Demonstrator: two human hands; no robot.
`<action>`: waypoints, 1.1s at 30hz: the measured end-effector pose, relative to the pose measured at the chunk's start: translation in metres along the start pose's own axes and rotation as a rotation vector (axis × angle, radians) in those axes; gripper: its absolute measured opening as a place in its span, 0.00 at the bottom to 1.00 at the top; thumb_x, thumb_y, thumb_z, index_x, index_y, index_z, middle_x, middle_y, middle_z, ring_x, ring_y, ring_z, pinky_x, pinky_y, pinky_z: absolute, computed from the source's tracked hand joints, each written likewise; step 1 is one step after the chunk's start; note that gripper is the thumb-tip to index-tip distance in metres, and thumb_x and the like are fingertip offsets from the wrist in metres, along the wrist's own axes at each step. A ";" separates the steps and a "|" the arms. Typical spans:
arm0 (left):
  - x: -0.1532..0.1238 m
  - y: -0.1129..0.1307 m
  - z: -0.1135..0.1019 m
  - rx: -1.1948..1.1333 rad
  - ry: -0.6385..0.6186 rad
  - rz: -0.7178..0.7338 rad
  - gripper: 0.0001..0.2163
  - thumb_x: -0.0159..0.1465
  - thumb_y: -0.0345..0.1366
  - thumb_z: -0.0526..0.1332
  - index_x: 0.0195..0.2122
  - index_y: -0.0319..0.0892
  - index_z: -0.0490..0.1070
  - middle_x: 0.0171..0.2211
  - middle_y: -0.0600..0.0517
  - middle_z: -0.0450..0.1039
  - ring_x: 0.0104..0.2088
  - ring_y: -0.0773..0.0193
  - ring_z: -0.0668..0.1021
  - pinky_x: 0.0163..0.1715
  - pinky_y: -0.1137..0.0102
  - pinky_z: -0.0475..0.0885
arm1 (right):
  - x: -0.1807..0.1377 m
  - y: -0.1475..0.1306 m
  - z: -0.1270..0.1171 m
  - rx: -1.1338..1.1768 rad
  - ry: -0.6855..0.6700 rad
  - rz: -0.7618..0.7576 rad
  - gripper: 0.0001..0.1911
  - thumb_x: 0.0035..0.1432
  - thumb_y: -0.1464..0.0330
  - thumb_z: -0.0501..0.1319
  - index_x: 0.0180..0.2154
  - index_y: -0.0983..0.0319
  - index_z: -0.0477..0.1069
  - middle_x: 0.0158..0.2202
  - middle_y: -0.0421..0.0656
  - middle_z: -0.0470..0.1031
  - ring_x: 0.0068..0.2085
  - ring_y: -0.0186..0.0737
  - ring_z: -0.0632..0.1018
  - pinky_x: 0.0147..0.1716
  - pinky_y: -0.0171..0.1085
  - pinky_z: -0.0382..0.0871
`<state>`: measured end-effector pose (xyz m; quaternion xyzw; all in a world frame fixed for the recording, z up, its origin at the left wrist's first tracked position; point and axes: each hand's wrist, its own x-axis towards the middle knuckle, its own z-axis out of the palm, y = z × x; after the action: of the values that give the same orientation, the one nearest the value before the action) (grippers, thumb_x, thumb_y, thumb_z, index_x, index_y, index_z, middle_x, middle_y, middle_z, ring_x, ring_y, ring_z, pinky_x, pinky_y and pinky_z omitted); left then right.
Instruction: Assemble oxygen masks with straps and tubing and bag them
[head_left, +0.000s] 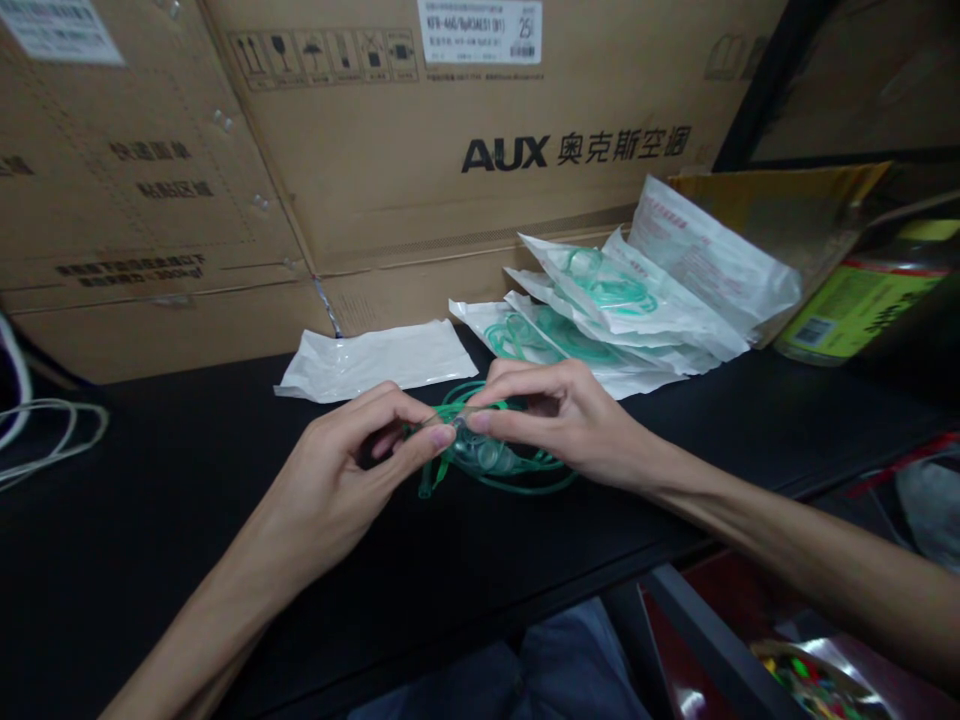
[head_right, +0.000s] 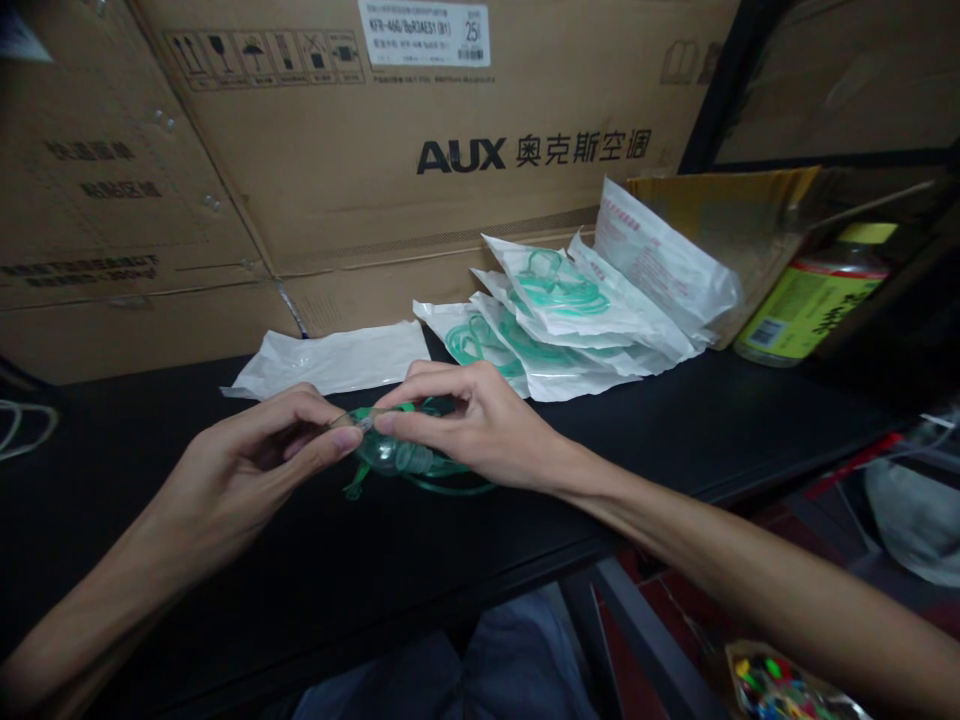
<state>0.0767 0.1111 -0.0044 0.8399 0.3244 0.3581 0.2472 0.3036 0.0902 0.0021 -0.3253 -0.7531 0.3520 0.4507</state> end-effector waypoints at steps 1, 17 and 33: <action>0.000 0.001 0.000 -0.010 0.002 -0.008 0.08 0.68 0.41 0.62 0.35 0.44 0.75 0.27 0.56 0.64 0.27 0.68 0.66 0.27 0.72 0.60 | 0.000 0.000 0.000 0.052 -0.008 0.031 0.06 0.62 0.68 0.66 0.37 0.63 0.81 0.32 0.41 0.73 0.35 0.35 0.70 0.32 0.34 0.61; 0.006 0.009 0.001 -0.347 -0.063 -0.309 0.11 0.64 0.43 0.65 0.31 0.42 0.78 0.27 0.53 0.73 0.30 0.65 0.72 0.30 0.73 0.66 | 0.004 0.011 0.015 0.302 0.098 0.139 0.10 0.63 0.64 0.64 0.44 0.60 0.68 0.35 0.40 0.69 0.34 0.36 0.74 0.24 0.31 0.73; 0.005 0.008 0.007 -0.495 0.046 -0.359 0.11 0.60 0.44 0.69 0.30 0.41 0.80 0.27 0.51 0.76 0.29 0.65 0.76 0.30 0.73 0.72 | -0.001 0.014 0.024 -0.571 0.238 -0.411 0.15 0.58 0.67 0.69 0.46 0.62 0.73 0.47 0.51 0.73 0.49 0.45 0.76 0.49 0.44 0.73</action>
<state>0.0881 0.1082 -0.0013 0.6749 0.3762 0.3958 0.4962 0.2845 0.0910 -0.0183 -0.3188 -0.8128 -0.0106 0.4874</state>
